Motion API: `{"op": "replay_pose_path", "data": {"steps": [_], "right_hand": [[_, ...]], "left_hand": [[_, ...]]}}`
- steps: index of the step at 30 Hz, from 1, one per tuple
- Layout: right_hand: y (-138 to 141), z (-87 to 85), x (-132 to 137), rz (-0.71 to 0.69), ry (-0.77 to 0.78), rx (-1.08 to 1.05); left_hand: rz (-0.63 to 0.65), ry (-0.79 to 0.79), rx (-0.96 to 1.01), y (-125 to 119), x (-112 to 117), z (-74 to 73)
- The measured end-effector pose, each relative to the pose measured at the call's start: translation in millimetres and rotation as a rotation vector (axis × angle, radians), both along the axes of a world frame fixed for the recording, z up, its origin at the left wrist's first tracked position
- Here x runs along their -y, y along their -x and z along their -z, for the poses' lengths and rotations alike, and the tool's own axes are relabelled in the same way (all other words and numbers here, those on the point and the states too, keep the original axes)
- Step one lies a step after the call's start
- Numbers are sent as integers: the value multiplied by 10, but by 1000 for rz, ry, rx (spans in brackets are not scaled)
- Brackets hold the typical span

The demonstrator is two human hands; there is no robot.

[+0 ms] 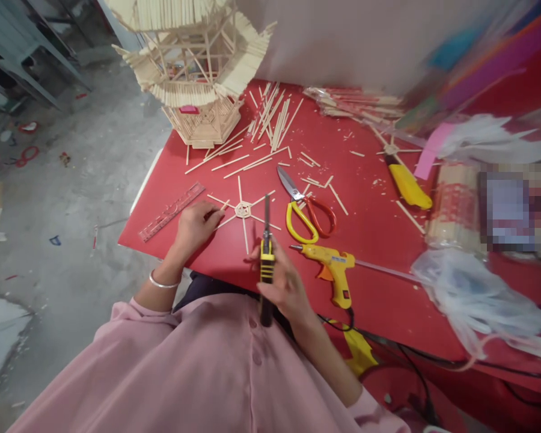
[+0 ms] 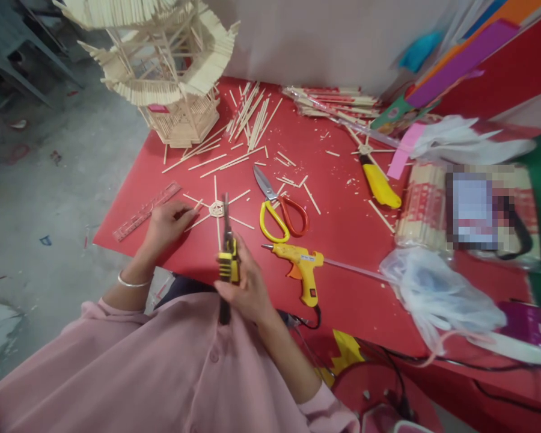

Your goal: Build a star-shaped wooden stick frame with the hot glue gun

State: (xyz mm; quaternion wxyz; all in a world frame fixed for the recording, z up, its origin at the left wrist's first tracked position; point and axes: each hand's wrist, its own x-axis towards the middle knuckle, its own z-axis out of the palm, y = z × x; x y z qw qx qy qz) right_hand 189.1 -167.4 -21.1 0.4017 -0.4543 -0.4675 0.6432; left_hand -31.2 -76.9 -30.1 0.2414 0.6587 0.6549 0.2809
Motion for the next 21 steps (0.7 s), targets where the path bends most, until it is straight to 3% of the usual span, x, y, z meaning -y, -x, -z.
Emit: {"op": "replay_pose_path", "data": {"steps": [2,4,8,15,21], "right_hand": [[-63,28,-7,-64,129,-292],[-98,58,-13,-111,217,-438],[-77,116,-18,-131,289,-458],[-97,271,64,-107,278,-493],[-121,164,64,-106,355,-478]], "left_hand": [[5,19,29,-30,-30,-5],[4,14,22,-67,-45,-2],[11,-31,-37,-139,-28,3],[-14,-47,-77,-210,10,33],[-46,-36,-34,-246,30,35]]}}
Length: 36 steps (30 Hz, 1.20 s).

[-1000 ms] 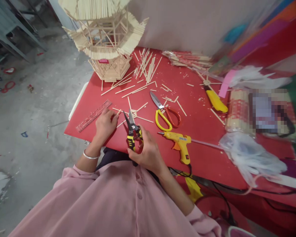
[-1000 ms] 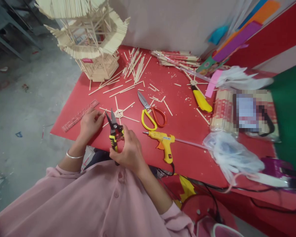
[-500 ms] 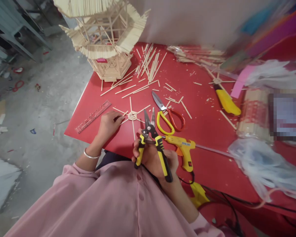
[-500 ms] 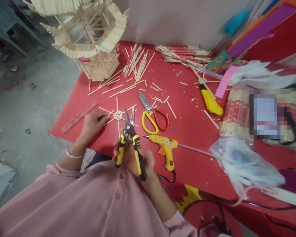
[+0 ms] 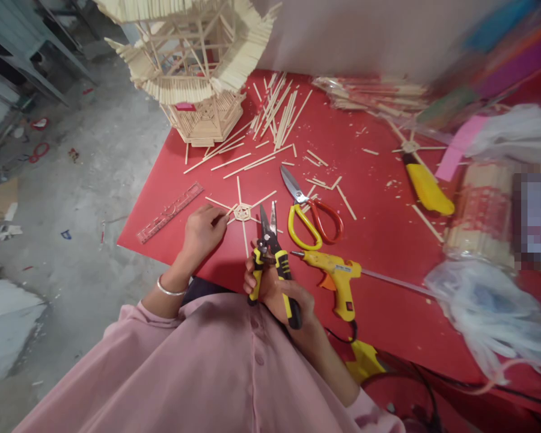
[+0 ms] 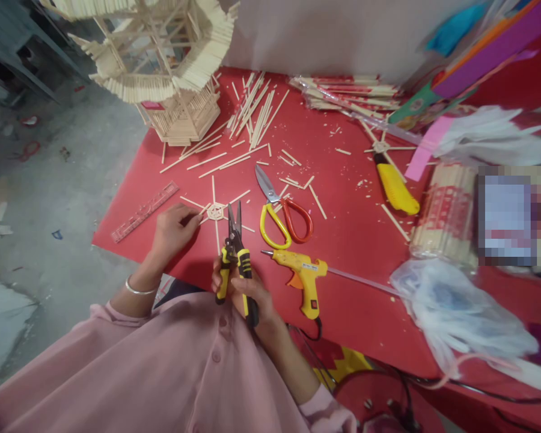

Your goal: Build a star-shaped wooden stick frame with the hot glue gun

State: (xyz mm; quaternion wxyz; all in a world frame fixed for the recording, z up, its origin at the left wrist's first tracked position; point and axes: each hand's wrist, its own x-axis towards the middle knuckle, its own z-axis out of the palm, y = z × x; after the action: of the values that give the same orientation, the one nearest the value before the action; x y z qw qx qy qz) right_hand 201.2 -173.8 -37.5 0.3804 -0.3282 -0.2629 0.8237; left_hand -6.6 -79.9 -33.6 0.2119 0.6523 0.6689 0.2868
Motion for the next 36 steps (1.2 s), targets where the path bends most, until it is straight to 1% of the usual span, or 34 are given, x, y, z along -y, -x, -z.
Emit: {"op": "replay_pose_path", "data": {"steps": [5,9,14,20,24,26,28,36], "right_hand": [[72,-75,-116,-2,24,-46],[70,-108,-140,-18,42,-60],[68,-120,-138,-22,34,-48],[80,-185,-129,53,73,-9],[76,-169,-123,39,140,-127],[73,-133,-121,26,148,-201],[70,-105,-120,29,150,-229],[62,-143,-107,5,137,-119]], "left_hand": [[-21,-13,-9,-21,13,-1],[-23,-22,-34,-40,19,8],[-48,-33,-152,-82,45,38],[-63,-25,-215,-108,55,52],[-51,-12,-218,-107,51,23],[-44,-10,-221,-108,50,11],[-41,-6,-226,-111,48,5],[-44,-15,-232,-116,24,21]]}}
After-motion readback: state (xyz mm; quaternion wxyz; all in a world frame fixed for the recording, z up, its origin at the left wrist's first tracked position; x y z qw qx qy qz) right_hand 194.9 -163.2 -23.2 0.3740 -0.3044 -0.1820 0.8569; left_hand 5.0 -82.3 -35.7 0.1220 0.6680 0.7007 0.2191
